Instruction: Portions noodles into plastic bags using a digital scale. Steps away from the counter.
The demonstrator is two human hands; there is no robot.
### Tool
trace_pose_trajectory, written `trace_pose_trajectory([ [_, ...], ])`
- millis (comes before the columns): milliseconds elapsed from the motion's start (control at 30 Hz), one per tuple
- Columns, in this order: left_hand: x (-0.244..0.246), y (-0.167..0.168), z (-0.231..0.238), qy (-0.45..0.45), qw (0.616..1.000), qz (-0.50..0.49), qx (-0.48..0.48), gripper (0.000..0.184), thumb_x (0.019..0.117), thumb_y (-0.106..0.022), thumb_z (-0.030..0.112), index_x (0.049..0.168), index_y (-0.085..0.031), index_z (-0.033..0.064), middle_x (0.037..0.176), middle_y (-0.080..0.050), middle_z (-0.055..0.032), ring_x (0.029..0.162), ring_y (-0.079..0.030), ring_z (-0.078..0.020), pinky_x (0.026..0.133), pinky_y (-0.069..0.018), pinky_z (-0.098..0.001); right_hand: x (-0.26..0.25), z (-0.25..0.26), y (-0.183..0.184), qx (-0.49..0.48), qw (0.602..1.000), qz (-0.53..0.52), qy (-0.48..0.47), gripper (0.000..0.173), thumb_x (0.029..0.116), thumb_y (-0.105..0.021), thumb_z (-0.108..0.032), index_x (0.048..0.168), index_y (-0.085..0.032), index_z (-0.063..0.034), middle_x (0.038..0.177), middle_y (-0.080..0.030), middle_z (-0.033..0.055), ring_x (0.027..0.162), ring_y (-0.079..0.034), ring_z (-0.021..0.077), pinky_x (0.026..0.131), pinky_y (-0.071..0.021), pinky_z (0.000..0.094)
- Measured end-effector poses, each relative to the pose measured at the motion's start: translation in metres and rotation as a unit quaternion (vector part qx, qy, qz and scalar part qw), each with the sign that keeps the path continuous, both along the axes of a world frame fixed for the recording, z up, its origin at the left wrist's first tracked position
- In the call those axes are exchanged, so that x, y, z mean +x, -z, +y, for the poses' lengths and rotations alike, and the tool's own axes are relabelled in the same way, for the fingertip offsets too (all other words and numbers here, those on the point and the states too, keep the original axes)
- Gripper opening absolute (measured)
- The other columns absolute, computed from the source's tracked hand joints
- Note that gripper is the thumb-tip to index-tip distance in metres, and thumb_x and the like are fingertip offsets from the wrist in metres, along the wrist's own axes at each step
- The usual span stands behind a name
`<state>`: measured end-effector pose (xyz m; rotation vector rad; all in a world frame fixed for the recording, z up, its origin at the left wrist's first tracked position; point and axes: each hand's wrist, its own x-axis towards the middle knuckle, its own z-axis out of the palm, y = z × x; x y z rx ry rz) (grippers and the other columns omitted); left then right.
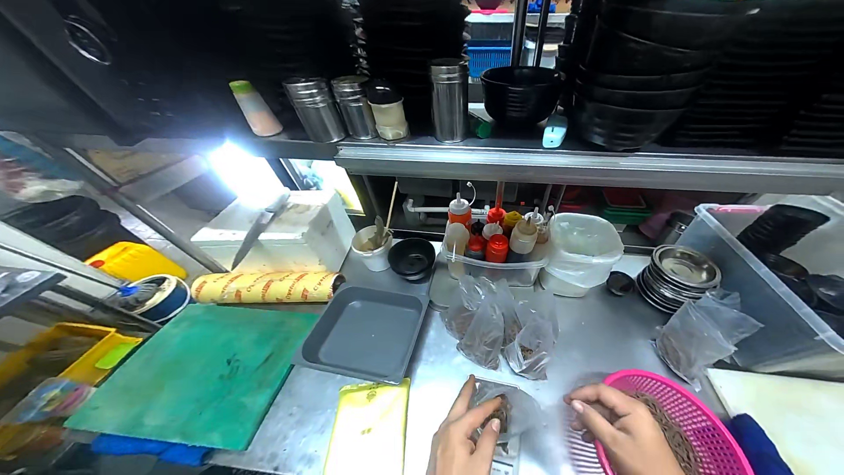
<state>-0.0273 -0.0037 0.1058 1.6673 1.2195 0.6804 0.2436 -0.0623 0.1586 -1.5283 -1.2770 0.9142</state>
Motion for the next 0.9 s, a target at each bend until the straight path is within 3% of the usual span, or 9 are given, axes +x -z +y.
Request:
trace_pose_trajectory([
  [200,-0.01,-0.016,0.007,0.014,0.995,0.085,0.051,0.028,0.1009,-0.061,0.035,0.126,-0.074,0.0365,0.167,-0.033,0.0029,0.072,-0.067,-0.0055,0.065,-0.0594,-0.0325,0.037,-0.057,0.044,-0.052,0.995,0.009,0.09,0.012,0.0986,-0.065,-0.009,0.106,-0.072,-0.0013,0.089,-0.077,0.01,0.071,-0.075,0.0225,0.065,-0.0661,0.0409],
  [300,-0.01,-0.016,0.012,0.026,0.992,0.109,0.055,0.027,0.1011,-0.06,0.038,0.123,-0.075,0.0366,0.166,-0.034,0.0027,0.074,-0.068,-0.0061,0.067,-0.0601,-0.0338,0.046,-0.082,0.056,-0.086,0.985,0.039,0.141,0.014,0.0999,-0.064,-0.009,0.106,-0.07,0.0011,0.093,-0.077,0.0128,0.073,-0.076,0.0244,0.067,-0.0664,0.0424],
  [500,-0.001,-0.014,0.016,0.064,0.98,0.18,0.047,0.028,0.1012,-0.056,0.046,0.122,-0.074,0.0409,0.166,-0.035,0.0017,0.105,-0.071,-0.0141,0.081,-0.0615,-0.0435,0.054,-0.108,0.076,-0.088,0.978,0.045,0.183,0.015,0.1005,-0.065,-0.012,0.106,-0.07,0.0013,0.093,-0.076,0.0139,0.073,-0.075,0.0258,0.068,-0.0665,0.0442],
  [667,0.004,-0.005,0.02,0.062,0.974,0.212,0.049,0.03,0.1017,-0.052,0.049,0.12,-0.075,0.0425,0.164,-0.039,0.0041,0.12,-0.066,-0.0159,0.089,-0.0596,-0.0477,0.049,-0.106,0.079,-0.082,0.979,0.032,0.185,0.013,0.0995,-0.065,-0.011,0.105,-0.071,-0.0002,0.09,-0.076,0.0118,0.072,-0.075,0.0241,0.067,-0.0665,0.0429],
  [733,0.005,-0.001,0.023,0.059,0.976,0.204,0.045,0.029,0.1025,-0.052,0.044,0.119,-0.076,0.0396,0.162,-0.043,0.0052,0.125,-0.063,-0.0139,0.094,-0.0581,-0.046,0.045,-0.103,0.077,-0.08,0.98,0.032,0.178,0.013,0.0991,-0.066,-0.011,0.105,-0.071,-0.0005,0.09,-0.076,0.0112,0.073,-0.075,0.023,0.067,-0.0661,0.0419],
  [800,0.007,0.005,0.027,0.063,0.983,0.167,0.032,0.031,0.1023,-0.053,0.029,0.125,-0.075,0.0313,0.157,-0.049,0.0068,0.123,-0.065,-0.0091,0.094,-0.0602,-0.0397,0.043,-0.099,0.077,-0.075,0.982,0.031,0.17,0.013,0.0986,-0.067,-0.011,0.105,-0.071,-0.0006,0.09,-0.076,0.0109,0.073,-0.075,0.0228,0.068,-0.0664,0.0414],
  [867,0.008,0.007,0.032,0.061,0.992,0.109,-0.004,0.042,0.0972,-0.052,0.008,0.132,-0.071,0.0214,0.153,-0.053,0.0077,0.1,-0.073,-0.0068,0.077,-0.0661,-0.034,0.041,-0.095,0.079,-0.067,0.985,0.024,0.159,0.014,0.099,-0.067,-0.013,0.104,-0.072,-0.0008,0.09,-0.076,0.0111,0.072,-0.074,0.0223,0.067,-0.0658,0.041],
  [900,0.008,0.004,0.035,0.053,0.994,0.091,-0.029,0.049,0.0933,-0.05,0.001,0.134,-0.069,0.0208,0.152,-0.054,0.0103,0.093,-0.074,-0.0066,0.071,-0.0663,-0.0337,0.041,-0.093,0.08,-0.066,0.986,0.022,0.153,0.014,0.0992,-0.067,-0.013,0.104,-0.072,-0.0009,0.09,-0.076,0.0111,0.072,-0.074,0.0222,0.067,-0.0654,0.0411],
])
